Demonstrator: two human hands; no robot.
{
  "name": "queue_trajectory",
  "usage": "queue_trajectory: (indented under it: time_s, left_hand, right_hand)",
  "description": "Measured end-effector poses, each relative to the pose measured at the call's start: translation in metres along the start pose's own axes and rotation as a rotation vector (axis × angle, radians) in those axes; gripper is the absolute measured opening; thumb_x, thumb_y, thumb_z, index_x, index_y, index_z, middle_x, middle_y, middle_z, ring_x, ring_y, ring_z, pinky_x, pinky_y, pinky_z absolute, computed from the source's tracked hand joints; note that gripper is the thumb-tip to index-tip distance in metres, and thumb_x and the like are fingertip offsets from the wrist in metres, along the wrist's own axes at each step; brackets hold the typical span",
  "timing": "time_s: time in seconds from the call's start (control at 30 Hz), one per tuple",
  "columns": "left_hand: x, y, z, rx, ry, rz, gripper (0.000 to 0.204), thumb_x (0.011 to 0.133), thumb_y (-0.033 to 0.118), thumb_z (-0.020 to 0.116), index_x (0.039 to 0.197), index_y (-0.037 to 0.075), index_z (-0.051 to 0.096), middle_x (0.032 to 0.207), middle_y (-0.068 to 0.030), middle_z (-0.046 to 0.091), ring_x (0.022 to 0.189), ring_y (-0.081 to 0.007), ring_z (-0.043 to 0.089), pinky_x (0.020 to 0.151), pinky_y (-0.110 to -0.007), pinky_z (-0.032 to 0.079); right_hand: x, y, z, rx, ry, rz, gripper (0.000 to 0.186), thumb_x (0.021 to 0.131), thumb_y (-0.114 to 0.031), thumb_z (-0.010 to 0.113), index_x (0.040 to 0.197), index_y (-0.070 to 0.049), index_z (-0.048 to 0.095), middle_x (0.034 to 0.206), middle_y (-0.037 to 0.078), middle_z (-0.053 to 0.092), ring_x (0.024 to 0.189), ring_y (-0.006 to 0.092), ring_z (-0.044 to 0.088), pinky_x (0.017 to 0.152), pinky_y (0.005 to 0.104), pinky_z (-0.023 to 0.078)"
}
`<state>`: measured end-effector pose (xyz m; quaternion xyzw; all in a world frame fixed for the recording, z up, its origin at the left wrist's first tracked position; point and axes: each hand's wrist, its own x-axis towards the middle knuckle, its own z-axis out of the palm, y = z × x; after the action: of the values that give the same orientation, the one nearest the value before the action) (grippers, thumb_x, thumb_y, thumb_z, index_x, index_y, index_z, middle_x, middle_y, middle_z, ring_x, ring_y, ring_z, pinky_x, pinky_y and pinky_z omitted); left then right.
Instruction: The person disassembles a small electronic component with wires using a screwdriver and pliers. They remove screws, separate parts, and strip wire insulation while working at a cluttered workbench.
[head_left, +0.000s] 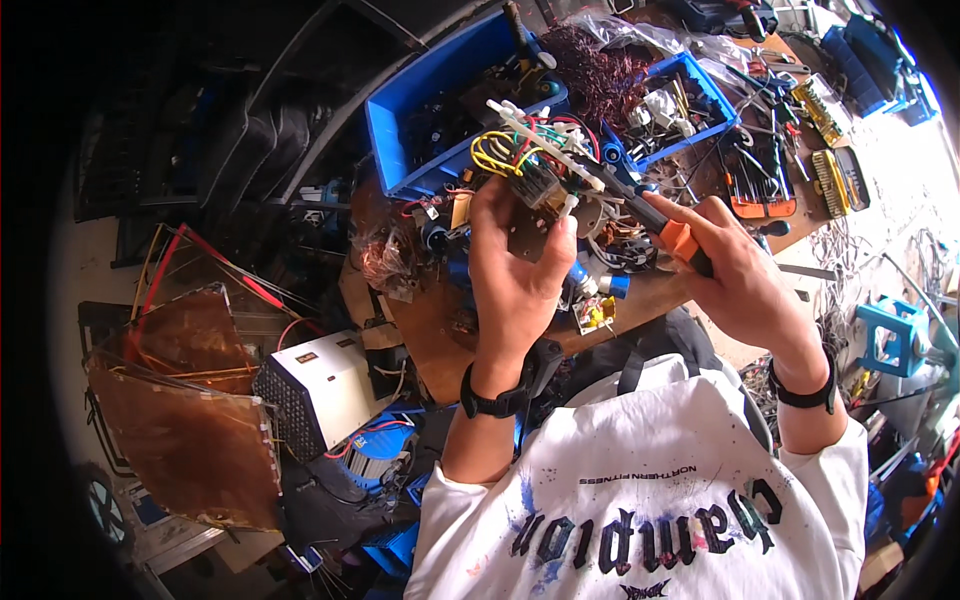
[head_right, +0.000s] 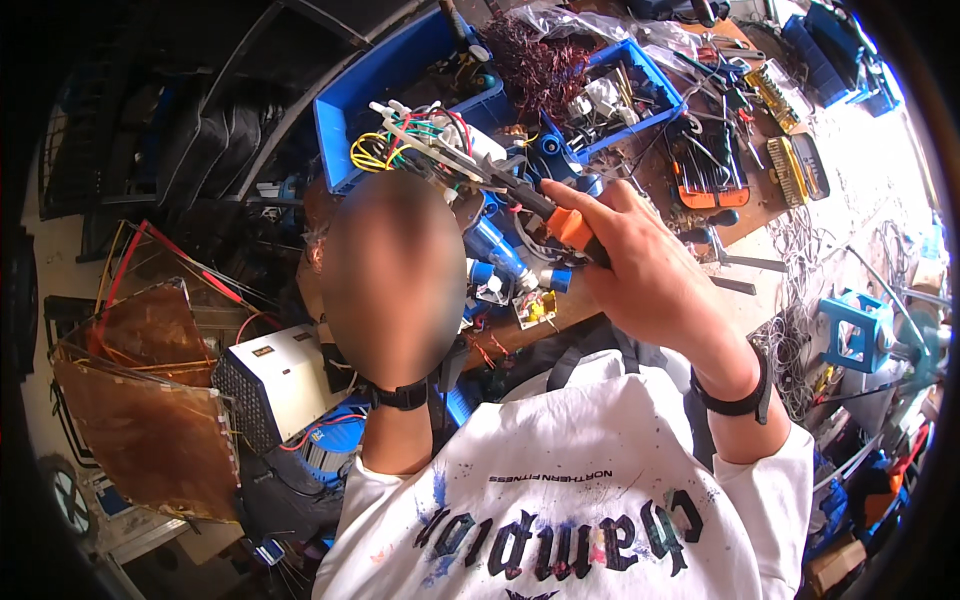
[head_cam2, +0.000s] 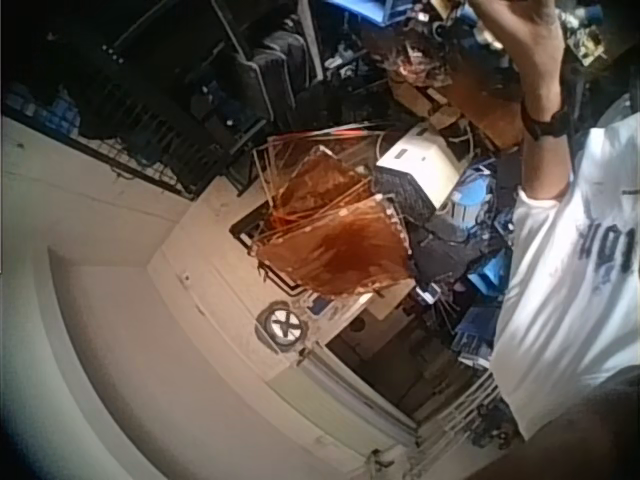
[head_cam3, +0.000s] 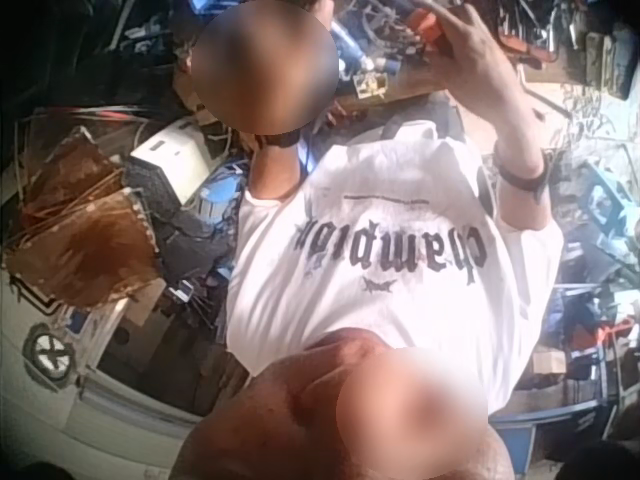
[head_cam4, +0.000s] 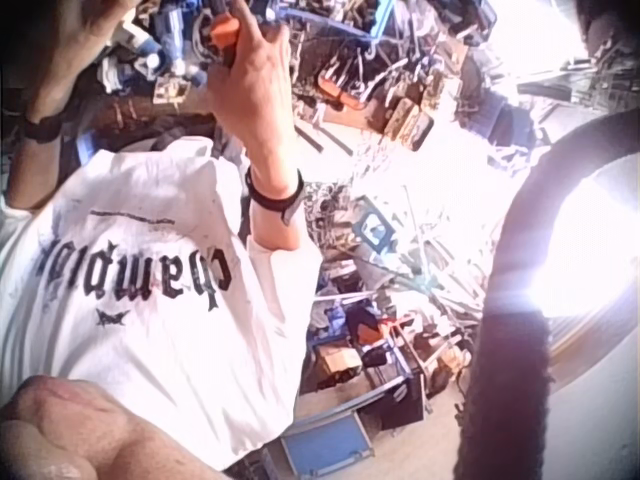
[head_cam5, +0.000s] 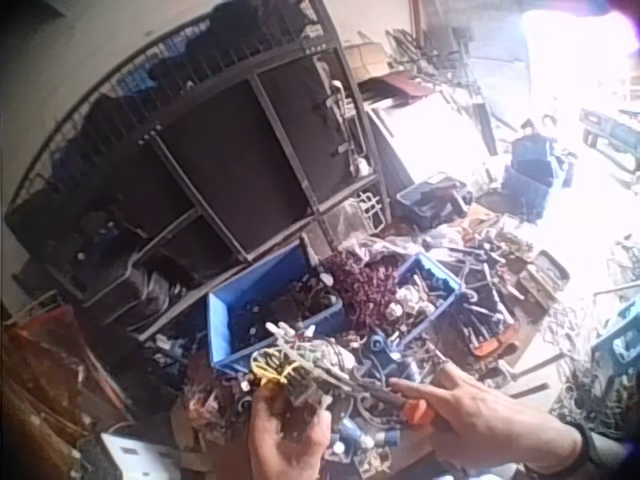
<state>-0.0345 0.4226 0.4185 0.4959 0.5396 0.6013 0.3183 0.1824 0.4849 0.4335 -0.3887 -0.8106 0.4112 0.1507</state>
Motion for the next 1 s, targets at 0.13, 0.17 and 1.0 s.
queue_trajectory:
  time_s: [0.13, 0.17, 1.0]
  left_hand:
    - [-0.001, -0.001, 0.0, 0.009, 0.004, 0.004, 0.053, 0.088, 0.006, 0.065, 0.131, -0.006, 0.036, 0.118, -0.0131, 0.056, 0.103, -0.0153, 0.056, 0.092, -0.03, 0.046]
    - [-0.001, -0.001, -0.001, 0.017, 0.005, -0.002, 0.053, 0.088, 0.006, 0.065, 0.131, -0.006, 0.036, 0.117, -0.0131, 0.056, 0.103, -0.0153, 0.056, 0.092, -0.03, 0.046]
    - [-0.001, -0.004, -0.005, 0.001, 0.015, 0.011, 0.053, 0.087, 0.007, 0.066, 0.129, -0.006, 0.036, 0.114, -0.012, 0.057, 0.1, -0.0151, 0.056, 0.091, -0.03, 0.046]
  right_hand:
    - [0.0, 0.001, 0.0, -0.021, 0.01, 0.007, 0.067, 0.074, 0.0, 0.056, 0.139, -0.014, 0.048, 0.097, 0.014, 0.048, 0.093, 0.0316, 0.054, 0.084, 0.0397, 0.044]
    - [0.0, 0.001, 0.001, -0.068, 0.033, -0.019, 0.067, 0.074, 0.0, 0.055, 0.139, -0.014, 0.048, 0.096, 0.014, 0.048, 0.092, 0.0315, 0.054, 0.084, 0.0396, 0.044]
    - [0.008, -0.006, 0.001, 0.246, -0.133, 0.042, 0.026, 0.088, -0.006, 0.056, 0.113, -0.002, 0.054, 0.091, 0.014, 0.063, 0.086, 0.0293, 0.063, 0.078, 0.0355, 0.048]
